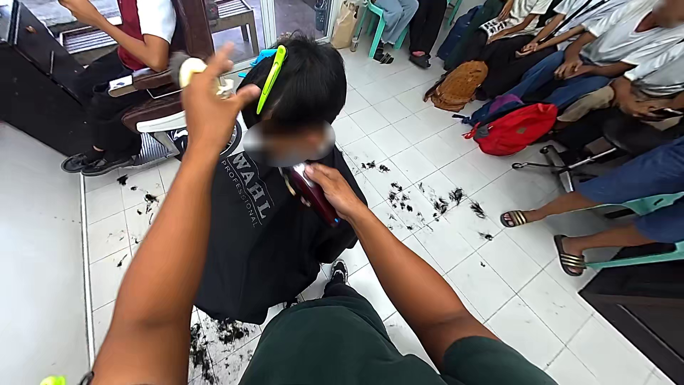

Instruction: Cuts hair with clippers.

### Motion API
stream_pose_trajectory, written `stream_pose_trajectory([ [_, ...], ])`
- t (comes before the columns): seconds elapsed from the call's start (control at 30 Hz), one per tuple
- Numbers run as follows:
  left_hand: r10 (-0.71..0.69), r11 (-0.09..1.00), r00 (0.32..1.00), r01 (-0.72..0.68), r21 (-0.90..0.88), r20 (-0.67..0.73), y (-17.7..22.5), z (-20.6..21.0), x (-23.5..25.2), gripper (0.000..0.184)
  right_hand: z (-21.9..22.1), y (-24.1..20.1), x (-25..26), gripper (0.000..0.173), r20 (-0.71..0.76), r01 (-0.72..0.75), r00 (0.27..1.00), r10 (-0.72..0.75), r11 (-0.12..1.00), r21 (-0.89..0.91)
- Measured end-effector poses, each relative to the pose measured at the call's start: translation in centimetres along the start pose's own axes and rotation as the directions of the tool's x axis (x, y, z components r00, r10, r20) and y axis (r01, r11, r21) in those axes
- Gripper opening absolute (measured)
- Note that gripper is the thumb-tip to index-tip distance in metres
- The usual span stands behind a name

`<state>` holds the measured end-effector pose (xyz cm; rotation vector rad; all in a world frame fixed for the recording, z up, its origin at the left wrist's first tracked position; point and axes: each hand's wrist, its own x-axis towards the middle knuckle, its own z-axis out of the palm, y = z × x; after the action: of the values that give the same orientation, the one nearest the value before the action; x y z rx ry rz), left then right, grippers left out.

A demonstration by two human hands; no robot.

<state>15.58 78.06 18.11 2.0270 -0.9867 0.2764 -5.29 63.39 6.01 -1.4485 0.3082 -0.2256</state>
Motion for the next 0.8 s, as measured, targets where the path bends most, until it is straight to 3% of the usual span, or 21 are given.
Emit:
stream_pose_trajectory([
  [0.07, 0.129, 0.984, 0.961, -0.154, -0.087, -0.243, 0.5, 1.1, -3.3, 0.048, -1.5, 1.4, -2.3, 0.039, -0.038, -0.043, 0.998, 0.048, 0.99, 0.137],
  [0.1, 0.166, 0.971, 0.966, -0.195, -0.135, -0.196, 0.7, 2.4, -5.5, 0.04, -2.0, 2.4, -3.3, 0.042, -0.085, -0.031, 0.995, 0.054, 0.967, 0.253],
  [0.13, 0.182, 0.965, 0.983, -0.179, -0.192, -0.002, 1.0, 3.6, -7.4, 0.033, -2.3, 3.2, -4.0, 0.049, -0.126, -0.019, 0.99, 0.068, 0.937, 0.349],
  [0.17, 0.189, 0.963, 0.944, -0.124, -0.241, 0.271, 1.4, 4.6, -8.3, 0.031, -2.5, 3.5, -4.5, 0.059, -0.16, -0.024, 0.983, 0.095, 0.917, 0.398],
  [0.2, 0.209, 0.946, 0.849, -0.049, -0.321, 0.486, 1.6, 5.7, -8.5, 0.034, -2.7, 3.5, -5.0, 0.067, -0.175, -0.051, 0.975, 0.133, 0.911, 0.409],
  [0.23, 0.246, 0.901, 0.768, 0.043, -0.431, 0.592, 1.7, 6.8, -8.4, 0.038, -2.9, 3.5, -5.4, 0.07, -0.178, -0.085, 0.97, 0.166, 0.916, 0.391],
  [0.27, 0.274, 0.836, 0.755, 0.118, -0.535, 0.595, 1.8, 7.5, -8.0, 0.038, -3.1, 3.5, -5.7, 0.064, -0.161, -0.104, 0.971, 0.174, 0.923, 0.37],
  [0.33, 0.248, 0.742, 0.834, 0.163, -0.65, 0.492, 2.0, 8.6, -7.2, 0.031, -3.3, 3.4, -6.2, 0.042, -0.162, -0.083, 0.975, 0.15, 0.929, 0.36],
  [0.37, 0.205, 0.762, 0.836, 0.19, -0.62, 0.508, 2.0, 8.9, -6.8, 0.027, -3.2, 3.2, -6.4, 0.048, -0.192, -0.066, 0.971, 0.143, 0.931, 0.36],
  [0.47, 0.113, 0.89, 0.63, 0.279, -0.36, 0.768, 1.2, 9.4, -6.5, 0.024, -2.9, 2.9, -6.5, 0.059, -0.255, 0.003, 0.963, 0.086, 0.945, 0.328],
  [0.5, 0.143, 0.881, 0.629, 0.271, -0.388, 0.764, 0.9, 9.3, -6.7, 0.022, -2.9, 2.7, -6.4, 0.058, -0.269, 0.031, 0.962, 0.056, 0.951, 0.308],
  [0.57, 0.247, 0.716, 0.786, 0.246, -0.653, 0.567, 0.3, 8.9, -7.1, 0.02, -2.9, 2.1, -6.0, 0.052, -0.289, 0.067, 0.957, 0.005, 0.969, 0.237],
  [0.6, 0.272, 0.628, 0.826, 0.236, -0.742, 0.493, 0.1, 8.9, -7.0, 0.021, -2.8, 1.9, -5.8, 0.047, -0.29, 0.08, 0.957, -0.021, 0.978, 0.193],
  [0.63, 0.29, 0.606, 0.808, 0.26, -0.751, 0.513, 0.0, 8.6, -6.7, 0.023, -2.7, 1.8, -5.7, 0.043, -0.279, 0.089, 0.959, -0.044, 0.984, 0.153],
  [0.7, 0.302, 0.695, 0.688, 0.315, -0.646, 0.66, 0.3, 7.5, -6.4, 0.022, -2.5, 1.6, -5.3, 0.033, -0.245, 0.102, 0.967, -0.069, 0.987, 0.124],
  [0.73, 0.301, 0.744, 0.669, 0.281, -0.606, 0.68, 0.8, 6.6, -6.1, 0.019, -2.2, 1.3, -4.8, 0.03, -0.233, 0.097, 0.97, -0.068, 0.988, 0.117],
  [0.77, 0.291, 0.781, 0.716, 0.206, -0.589, 0.635, 1.3, 5.4, -5.9, 0.018, -1.8, 0.9, -4.2, 0.029, -0.222, 0.087, 0.973, -0.059, 0.989, 0.117],
  [0.8, 0.263, 0.81, 0.81, 0.11, -0.576, 0.524, 1.9, 4.2, -5.6, 0.018, -1.3, 0.6, -3.5, 0.029, -0.207, 0.069, 0.977, -0.042, 0.99, 0.126],
])
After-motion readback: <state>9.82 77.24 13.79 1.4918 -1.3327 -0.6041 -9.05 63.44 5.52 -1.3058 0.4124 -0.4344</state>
